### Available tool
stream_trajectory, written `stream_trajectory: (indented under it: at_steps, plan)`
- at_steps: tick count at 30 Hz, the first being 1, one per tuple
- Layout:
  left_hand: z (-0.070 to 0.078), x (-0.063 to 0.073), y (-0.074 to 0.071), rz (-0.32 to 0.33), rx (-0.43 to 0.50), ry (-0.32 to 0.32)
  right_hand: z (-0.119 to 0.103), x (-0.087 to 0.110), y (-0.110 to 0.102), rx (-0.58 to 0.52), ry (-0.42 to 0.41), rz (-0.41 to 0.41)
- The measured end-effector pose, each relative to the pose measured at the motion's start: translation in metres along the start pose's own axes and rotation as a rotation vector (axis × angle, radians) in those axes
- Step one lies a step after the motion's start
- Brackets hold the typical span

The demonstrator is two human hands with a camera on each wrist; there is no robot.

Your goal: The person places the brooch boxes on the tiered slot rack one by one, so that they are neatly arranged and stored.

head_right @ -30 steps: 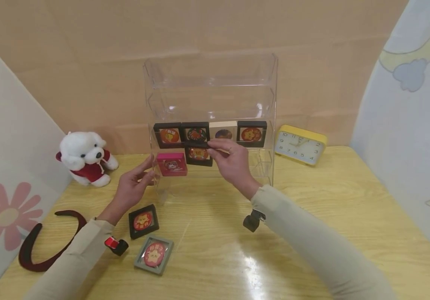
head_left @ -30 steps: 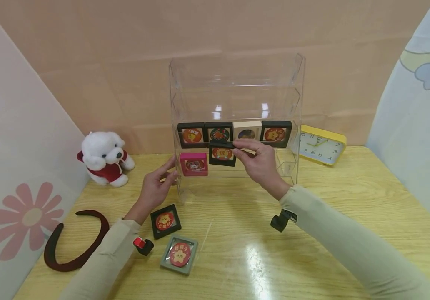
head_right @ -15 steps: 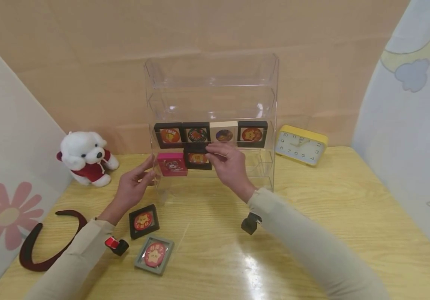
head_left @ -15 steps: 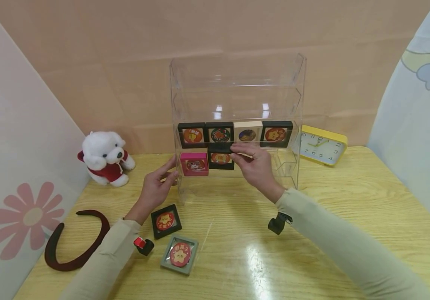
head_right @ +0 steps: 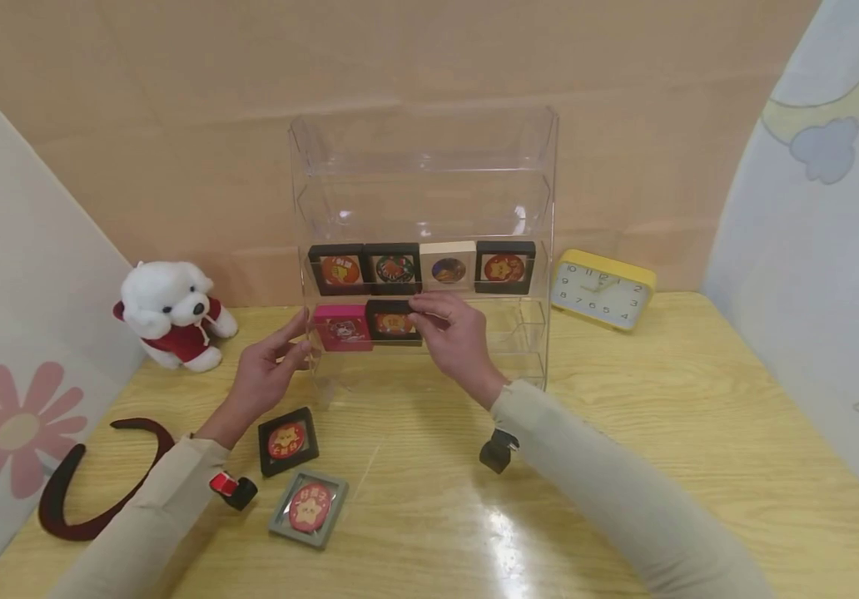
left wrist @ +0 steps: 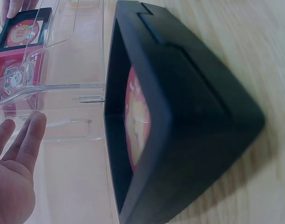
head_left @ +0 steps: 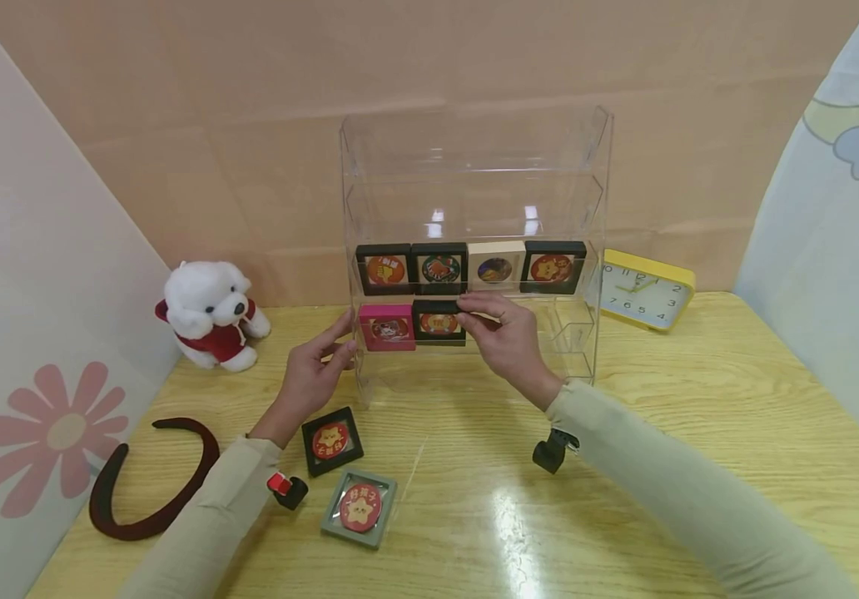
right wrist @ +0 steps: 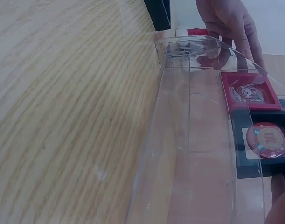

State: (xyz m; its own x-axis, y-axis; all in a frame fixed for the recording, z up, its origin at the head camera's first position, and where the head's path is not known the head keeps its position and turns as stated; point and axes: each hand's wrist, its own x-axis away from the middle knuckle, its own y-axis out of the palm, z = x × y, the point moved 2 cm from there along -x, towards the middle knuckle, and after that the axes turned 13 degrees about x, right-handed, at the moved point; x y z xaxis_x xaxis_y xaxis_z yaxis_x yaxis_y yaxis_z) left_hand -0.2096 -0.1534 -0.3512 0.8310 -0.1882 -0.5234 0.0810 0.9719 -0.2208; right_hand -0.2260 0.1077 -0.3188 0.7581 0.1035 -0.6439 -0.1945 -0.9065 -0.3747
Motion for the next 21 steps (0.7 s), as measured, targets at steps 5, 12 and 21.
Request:
stream_trajectory:
  at_steps: [5, 12, 21]
  plan:
    - [0.0004, -0.0001, -0.0001, -0.004, -0.003, 0.001, -0.0004, 0.0019, 0.0011, 0.007, -0.001, 0.002]
    - [0.0011, -0.0013, -0.0004, -0.005, -0.003, -0.011, -0.0018, 0.0018, 0.0021, 0.018, 0.009, 0.002]
    - [0.0013, -0.0009, -0.001, -0.012, 0.001, -0.005, -0.0011, 0.0043, 0.0024, 0.029, 0.011, -0.012]
